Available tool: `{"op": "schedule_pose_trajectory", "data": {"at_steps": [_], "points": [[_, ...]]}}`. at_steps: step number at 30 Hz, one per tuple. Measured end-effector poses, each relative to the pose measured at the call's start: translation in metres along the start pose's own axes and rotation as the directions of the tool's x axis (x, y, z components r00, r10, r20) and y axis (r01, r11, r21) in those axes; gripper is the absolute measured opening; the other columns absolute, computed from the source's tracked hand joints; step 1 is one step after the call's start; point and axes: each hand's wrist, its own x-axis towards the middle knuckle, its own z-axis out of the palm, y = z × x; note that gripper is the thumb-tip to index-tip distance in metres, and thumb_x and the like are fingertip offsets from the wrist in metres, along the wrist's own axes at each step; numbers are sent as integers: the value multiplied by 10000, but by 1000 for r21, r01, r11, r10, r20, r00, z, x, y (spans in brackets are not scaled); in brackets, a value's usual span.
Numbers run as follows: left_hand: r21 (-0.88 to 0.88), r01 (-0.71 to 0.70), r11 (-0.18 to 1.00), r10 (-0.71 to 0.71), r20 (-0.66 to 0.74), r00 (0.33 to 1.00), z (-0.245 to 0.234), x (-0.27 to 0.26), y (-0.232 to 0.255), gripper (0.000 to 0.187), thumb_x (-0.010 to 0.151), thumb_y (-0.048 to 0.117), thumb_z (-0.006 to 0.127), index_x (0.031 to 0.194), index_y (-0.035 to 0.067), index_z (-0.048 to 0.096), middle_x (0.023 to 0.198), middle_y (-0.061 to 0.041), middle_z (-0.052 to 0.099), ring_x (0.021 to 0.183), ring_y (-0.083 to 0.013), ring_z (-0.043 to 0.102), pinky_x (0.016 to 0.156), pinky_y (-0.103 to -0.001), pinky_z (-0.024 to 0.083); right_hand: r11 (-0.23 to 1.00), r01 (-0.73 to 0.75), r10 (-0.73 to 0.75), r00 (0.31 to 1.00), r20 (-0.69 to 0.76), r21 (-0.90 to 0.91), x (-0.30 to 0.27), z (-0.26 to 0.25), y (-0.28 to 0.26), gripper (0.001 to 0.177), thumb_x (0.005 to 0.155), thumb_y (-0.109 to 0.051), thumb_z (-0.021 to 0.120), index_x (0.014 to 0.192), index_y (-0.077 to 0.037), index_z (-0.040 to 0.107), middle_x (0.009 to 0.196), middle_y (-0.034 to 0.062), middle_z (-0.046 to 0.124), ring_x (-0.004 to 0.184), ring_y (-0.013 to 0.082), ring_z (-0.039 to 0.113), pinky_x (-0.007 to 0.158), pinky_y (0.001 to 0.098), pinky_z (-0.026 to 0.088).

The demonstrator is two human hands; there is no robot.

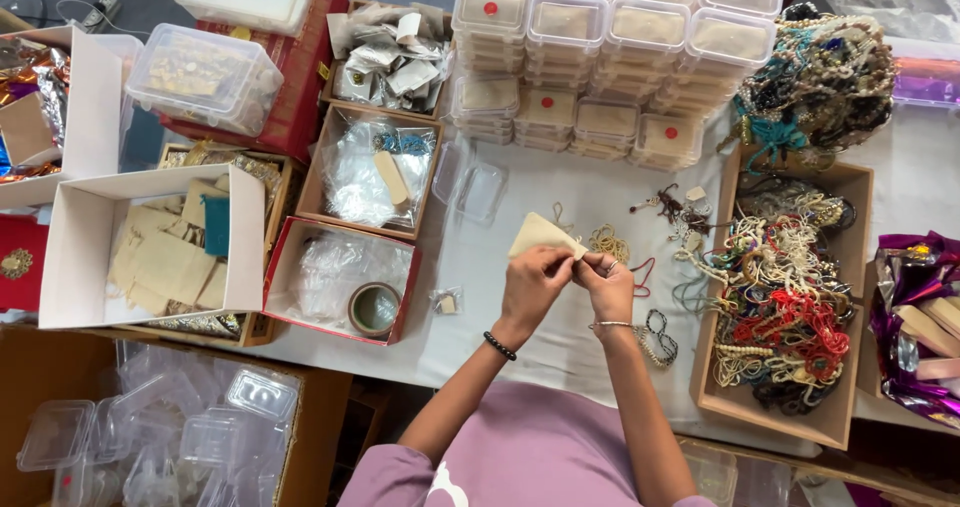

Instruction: Sorting and packaging various pieces of jewelry into small plastic bags and boxes at a warehouse workstation.

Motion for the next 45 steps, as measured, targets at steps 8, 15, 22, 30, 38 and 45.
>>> {"op": "schedule_pose_trajectory", "data": {"at_steps": [8, 15, 22, 30, 38, 45], "points": [[12, -13, 1000, 14, -44, 999, 9, -5, -4, 146, 898, 148, 736, 990, 40, 770, 930, -123, 753, 777, -254, 739, 705, -342, 591, 988, 82, -79, 996, -35, 129, 0, 6, 16, 267, 962, -47, 676, 1211, 39, 632, 1107, 86, 720, 979, 155, 699, 893, 305, 583], [-11, -4, 1000, 2, -146, 989, 8, -13, -22, 165, 913, 154, 726, 1023, 36, 763, 955, -142, 757, 844, -280, 735, 758, -360, 578, 986, 55, -71, 993, 97, 156, -13, 22, 5, 482, 1080, -166, 609, 1525, -47, 467, 1207, 0, 619, 1103, 109, 564, 983, 292, 432], [-139, 231, 963, -203, 190, 961, -32, -22, -103, 366, 925, 89, 635, 1271, 104, 751, 1055, -115, 779, 891, -167, 755, 809, -316, 600, 985, -144, 109, 950, 293, 98, -2, 23, 56, 676, 943, -106, 661, 1539, -125, 343, 1063, 42, 684, 978, 132, 669, 901, 323, 550], [31, 471, 882, -321, -692, 647, -313, 27, -148, 202, 1023, 255, 672, 1164, 131, 747, 779, -129, 709, 683, -256, 614, 611, -373, 451, 471, 108, 140, 971, 196, -875, 10, -33, 81, 701, 855, -190, 780, 1511, -187, 535, 930, 116, 812, 810, 250, 733, 805, 403, 565], [266, 934, 238, -226, -920, 320, -476, 42, -293, 877, 761, 554, 814, 1389, 40, 483, 1451, -278, 447, 1242, -519, 492, 853, -604, 515, 81, 446, -109, 893, 437, -891, -14, 63, 62, 454, 794, -192, 744, 1247, -186, 720, 1142, 96, 731, 1117, 308, 640, 961, 451, 490], [273, 942, 195, -256, -913, 318, -469, 30, -295, 661, 917, 450, 644, 1329, -57, 544, 1315, -330, 539, 1064, -515, 602, 765, -581, 557, 343, 543, 66, 800, 597, -766, -12, 162, 127, 327, 759, -193, 825, 1060, -98, 738, 1006, 107, 685, 986, 305, 632, 901, 413, 511]]}}
